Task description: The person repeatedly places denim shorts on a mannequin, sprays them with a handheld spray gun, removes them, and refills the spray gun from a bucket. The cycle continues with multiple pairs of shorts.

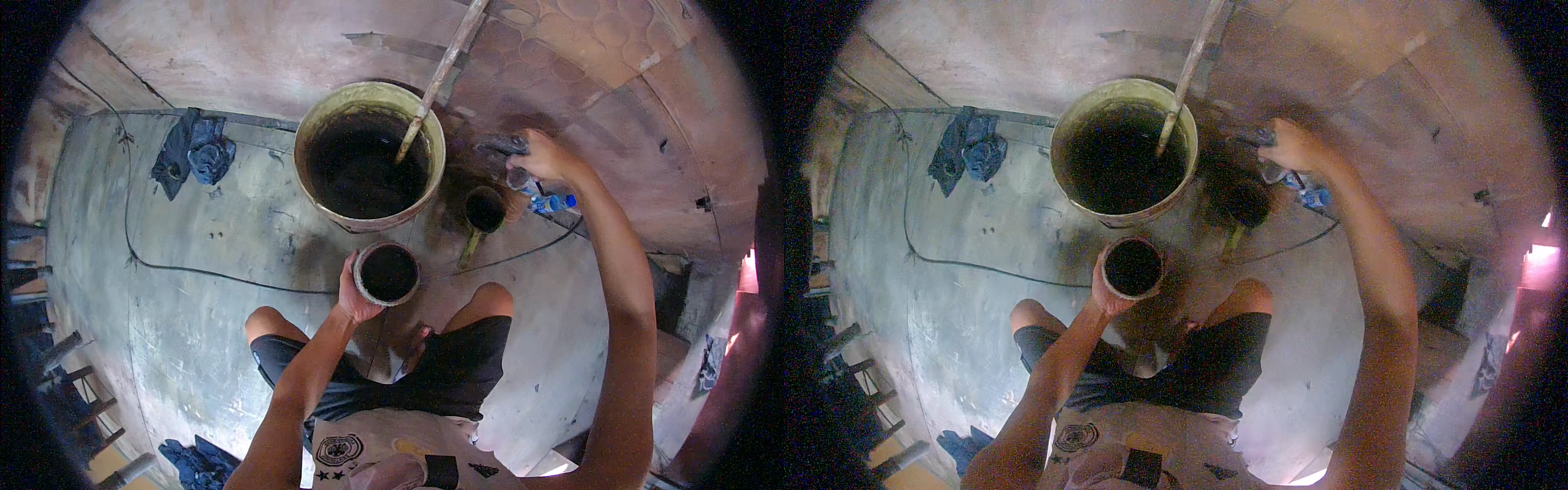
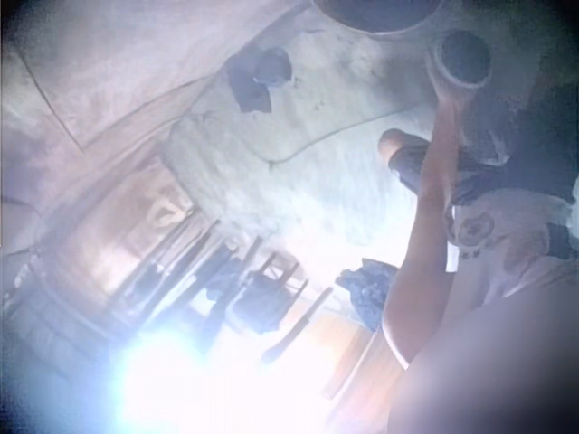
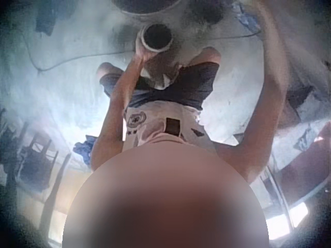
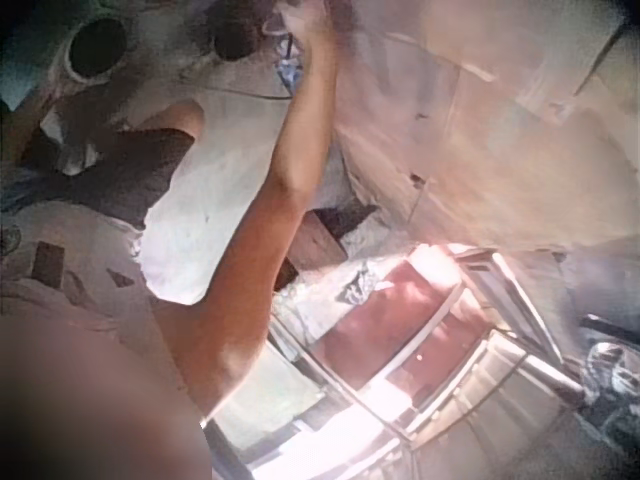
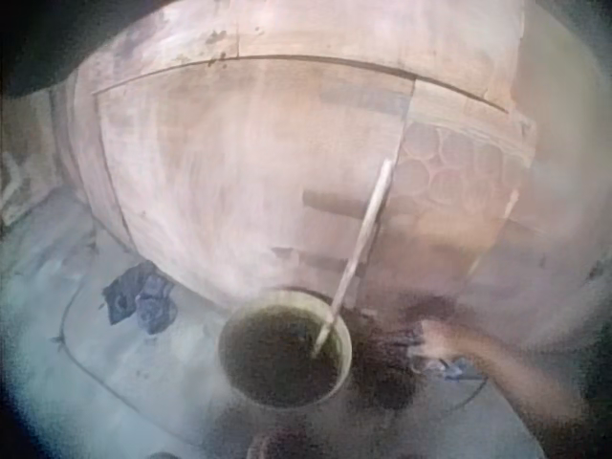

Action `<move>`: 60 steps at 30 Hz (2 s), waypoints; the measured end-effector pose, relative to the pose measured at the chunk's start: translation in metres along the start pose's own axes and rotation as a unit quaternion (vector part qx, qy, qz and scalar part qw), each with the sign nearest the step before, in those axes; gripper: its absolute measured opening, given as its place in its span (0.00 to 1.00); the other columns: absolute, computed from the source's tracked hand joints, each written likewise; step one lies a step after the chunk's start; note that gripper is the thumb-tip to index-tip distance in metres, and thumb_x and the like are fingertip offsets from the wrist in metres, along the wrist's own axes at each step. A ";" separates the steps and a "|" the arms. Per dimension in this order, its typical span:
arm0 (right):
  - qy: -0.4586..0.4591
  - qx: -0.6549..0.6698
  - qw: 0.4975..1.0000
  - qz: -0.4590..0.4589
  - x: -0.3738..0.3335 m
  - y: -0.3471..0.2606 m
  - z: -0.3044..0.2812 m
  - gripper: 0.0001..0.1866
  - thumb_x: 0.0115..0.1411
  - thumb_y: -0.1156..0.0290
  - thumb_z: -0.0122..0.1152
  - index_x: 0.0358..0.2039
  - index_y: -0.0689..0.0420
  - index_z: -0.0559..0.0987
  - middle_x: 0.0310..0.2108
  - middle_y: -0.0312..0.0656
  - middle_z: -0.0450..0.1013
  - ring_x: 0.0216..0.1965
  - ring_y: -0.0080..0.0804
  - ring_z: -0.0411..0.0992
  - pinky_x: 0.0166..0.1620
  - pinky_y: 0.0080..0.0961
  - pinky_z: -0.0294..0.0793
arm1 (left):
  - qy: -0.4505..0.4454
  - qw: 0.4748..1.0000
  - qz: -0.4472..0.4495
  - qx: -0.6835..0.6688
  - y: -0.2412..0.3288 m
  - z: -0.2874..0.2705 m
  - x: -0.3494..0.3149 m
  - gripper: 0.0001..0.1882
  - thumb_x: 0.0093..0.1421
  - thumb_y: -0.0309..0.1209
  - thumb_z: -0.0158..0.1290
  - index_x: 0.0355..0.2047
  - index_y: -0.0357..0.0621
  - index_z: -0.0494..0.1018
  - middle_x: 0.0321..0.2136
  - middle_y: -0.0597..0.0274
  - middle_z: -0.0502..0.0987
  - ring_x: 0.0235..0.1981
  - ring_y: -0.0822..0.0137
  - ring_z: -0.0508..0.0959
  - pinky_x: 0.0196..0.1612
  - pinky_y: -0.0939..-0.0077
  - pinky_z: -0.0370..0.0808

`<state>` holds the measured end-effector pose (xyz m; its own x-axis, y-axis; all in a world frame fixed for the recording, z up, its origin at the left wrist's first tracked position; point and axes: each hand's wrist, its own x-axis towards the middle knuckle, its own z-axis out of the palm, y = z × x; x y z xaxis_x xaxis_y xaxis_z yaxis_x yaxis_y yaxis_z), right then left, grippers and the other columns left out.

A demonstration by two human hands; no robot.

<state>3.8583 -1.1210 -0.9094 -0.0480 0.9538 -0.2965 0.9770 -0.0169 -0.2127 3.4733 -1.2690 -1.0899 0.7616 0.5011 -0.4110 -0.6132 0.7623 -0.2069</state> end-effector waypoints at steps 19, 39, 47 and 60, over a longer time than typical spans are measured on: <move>-0.214 0.010 0.976 0.035 0.079 -0.036 0.037 0.16 0.55 0.67 0.61 0.40 0.65 0.79 0.29 0.45 0.79 0.23 0.33 0.77 0.26 0.33 0.76 | 0.016 0.998 0.030 0.049 -0.004 -0.065 0.023 0.35 0.65 0.62 0.36 0.63 0.55 0.67 0.62 0.51 0.70 0.62 0.44 0.70 0.55 0.34 0.73; 0.357 0.288 0.884 0.090 -0.041 0.051 0.188 0.09 0.62 0.71 0.61 0.42 0.59 0.80 0.38 0.48 0.81 0.41 0.45 0.79 0.47 0.39 0.76 | -0.030 0.999 -0.002 0.014 0.011 -0.101 0.051 0.39 0.62 0.68 0.36 0.65 0.63 0.65 0.65 0.53 0.65 0.64 0.31 0.62 0.56 0.23 0.66; 0.188 0.109 0.925 0.311 -0.053 0.121 0.376 0.18 0.59 0.62 0.64 0.40 0.64 0.78 0.36 0.59 0.79 0.41 0.60 0.77 0.44 0.49 0.76 | -0.003 1.000 0.004 0.005 0.013 -0.105 0.055 0.39 0.62 0.68 0.36 0.66 0.62 0.64 0.65 0.50 0.65 0.63 0.31 0.63 0.53 0.22 0.69; 0.384 0.413 0.775 0.285 -0.108 0.044 0.295 0.09 0.64 0.73 0.61 0.42 0.64 0.79 0.30 0.46 0.78 0.29 0.33 0.79 0.34 0.27 0.83 | -0.030 0.996 0.010 0.082 0.008 -0.081 0.053 0.35 0.65 0.63 0.32 0.64 0.62 0.67 0.64 0.60 0.68 0.63 0.49 0.69 0.62 0.37 0.66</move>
<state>3.8454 -1.3134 -1.1613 0.7907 0.6121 0.0120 0.3117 -0.3857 -0.8684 3.4919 -1.2690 -1.1855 0.7641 0.5361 -0.3589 -0.5894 0.8063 -0.0505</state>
